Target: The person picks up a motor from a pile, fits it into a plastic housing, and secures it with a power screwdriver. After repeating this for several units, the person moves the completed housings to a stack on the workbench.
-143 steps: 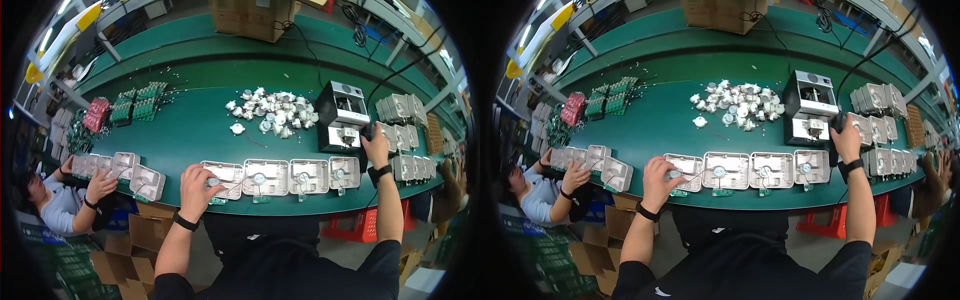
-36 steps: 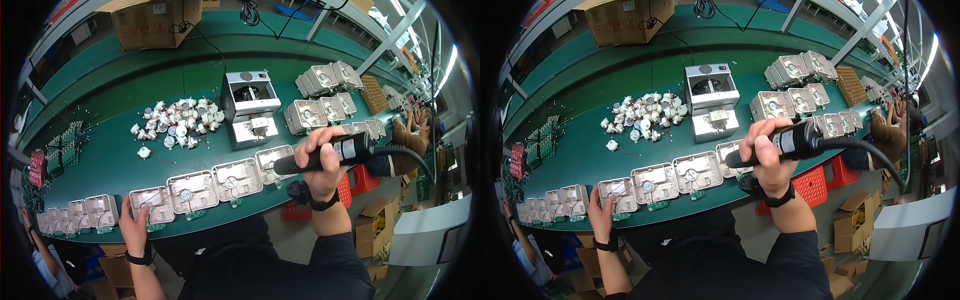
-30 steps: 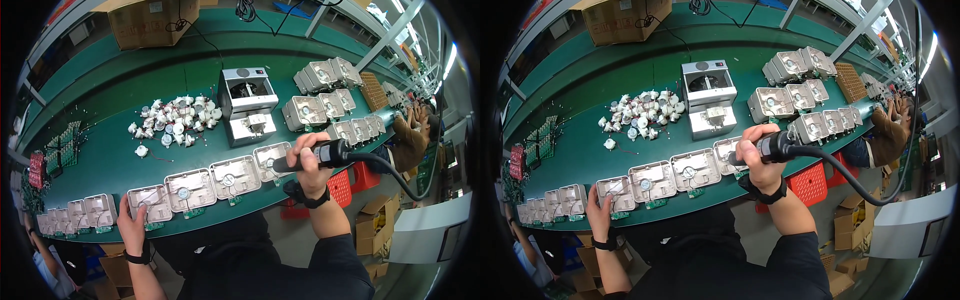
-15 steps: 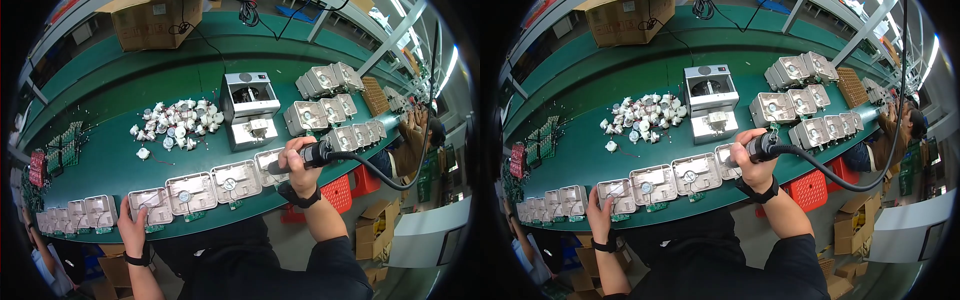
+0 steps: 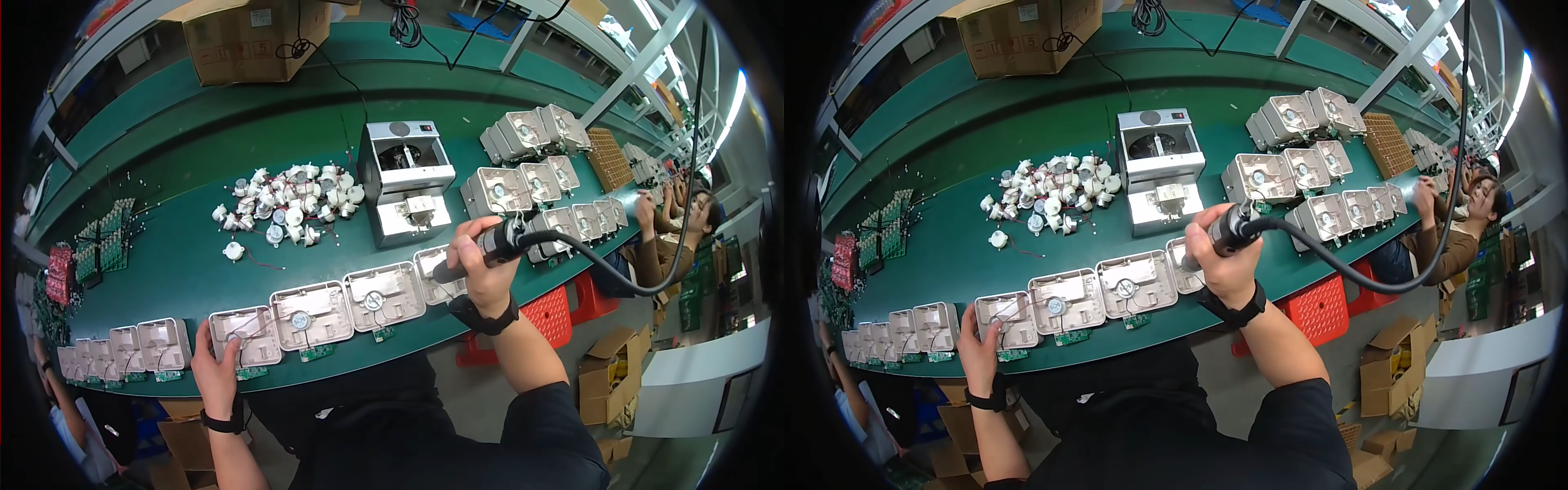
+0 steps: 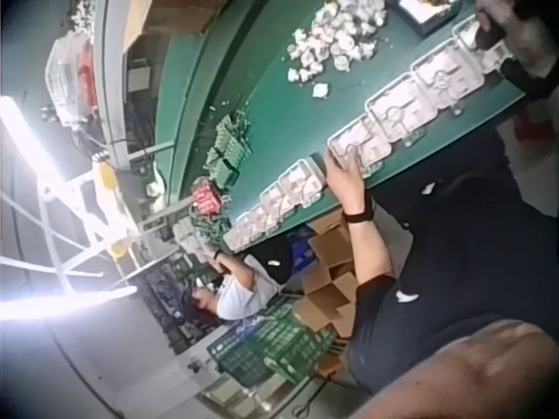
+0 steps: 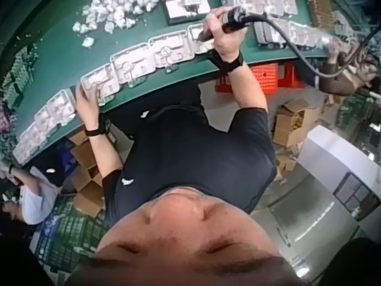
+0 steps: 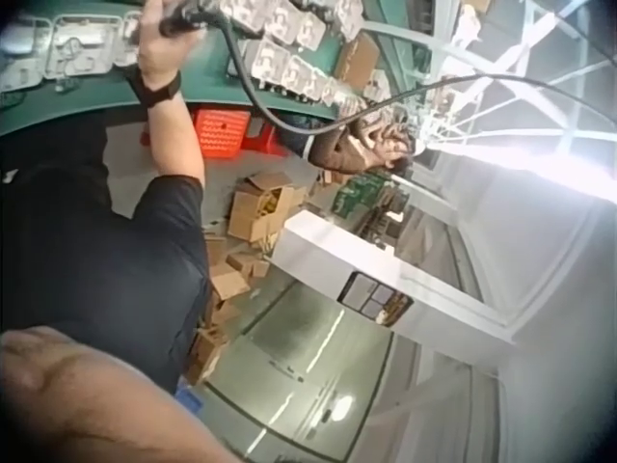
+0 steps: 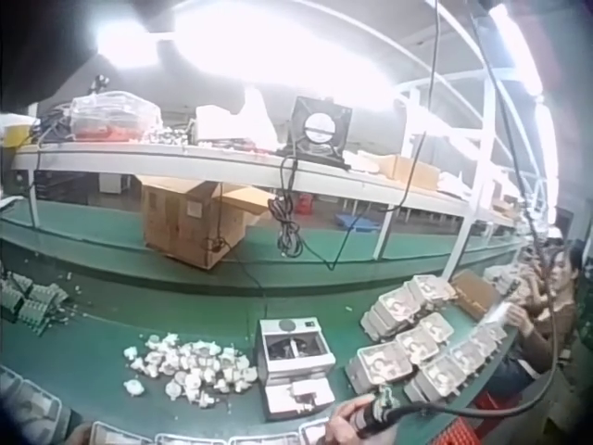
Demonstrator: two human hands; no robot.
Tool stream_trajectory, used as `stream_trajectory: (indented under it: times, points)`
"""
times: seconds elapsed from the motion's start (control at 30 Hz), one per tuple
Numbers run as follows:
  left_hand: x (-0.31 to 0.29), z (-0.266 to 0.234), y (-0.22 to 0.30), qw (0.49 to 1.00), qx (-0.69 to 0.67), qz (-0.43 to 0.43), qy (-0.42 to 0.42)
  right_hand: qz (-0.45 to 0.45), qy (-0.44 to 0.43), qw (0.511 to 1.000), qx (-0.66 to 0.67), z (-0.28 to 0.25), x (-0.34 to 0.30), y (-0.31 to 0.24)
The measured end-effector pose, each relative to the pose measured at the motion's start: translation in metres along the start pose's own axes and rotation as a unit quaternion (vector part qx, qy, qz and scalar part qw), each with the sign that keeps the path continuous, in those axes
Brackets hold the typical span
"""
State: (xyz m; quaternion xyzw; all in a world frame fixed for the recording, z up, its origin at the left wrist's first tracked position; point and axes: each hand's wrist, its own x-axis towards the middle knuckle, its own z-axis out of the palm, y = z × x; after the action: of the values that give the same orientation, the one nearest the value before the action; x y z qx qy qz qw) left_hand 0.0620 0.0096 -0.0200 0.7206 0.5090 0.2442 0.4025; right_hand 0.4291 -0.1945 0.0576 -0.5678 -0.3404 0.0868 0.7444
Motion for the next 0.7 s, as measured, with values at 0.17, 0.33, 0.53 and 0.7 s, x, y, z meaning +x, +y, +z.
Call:
stream_trajectory:
  times: [0.17, 0.33, 0.53, 0.7]
  points:
    - [-0.002, -0.001, -0.012, 0.997, 0.067, 0.037, 0.029, -0.058, -0.017, 0.997, 0.048, 0.007, 0.03, -0.031]
    - [-0.003, 0.002, -0.008, 0.994, 0.093, 0.045, 0.016, -0.099, -0.011, 0.994, 0.048, 0.026, 0.072, -0.027]
    - [-0.006, 0.009, 0.001, 0.994, 0.099, 0.04, -0.022, -0.043, -0.024, 0.997, -0.052, 0.027, 0.08, -0.019]
    - [-0.005, 0.014, -0.004, 0.994, 0.086, 0.044, -0.048, -0.007, -0.041, 0.998, 0.054, 0.018, 0.023, -0.041]
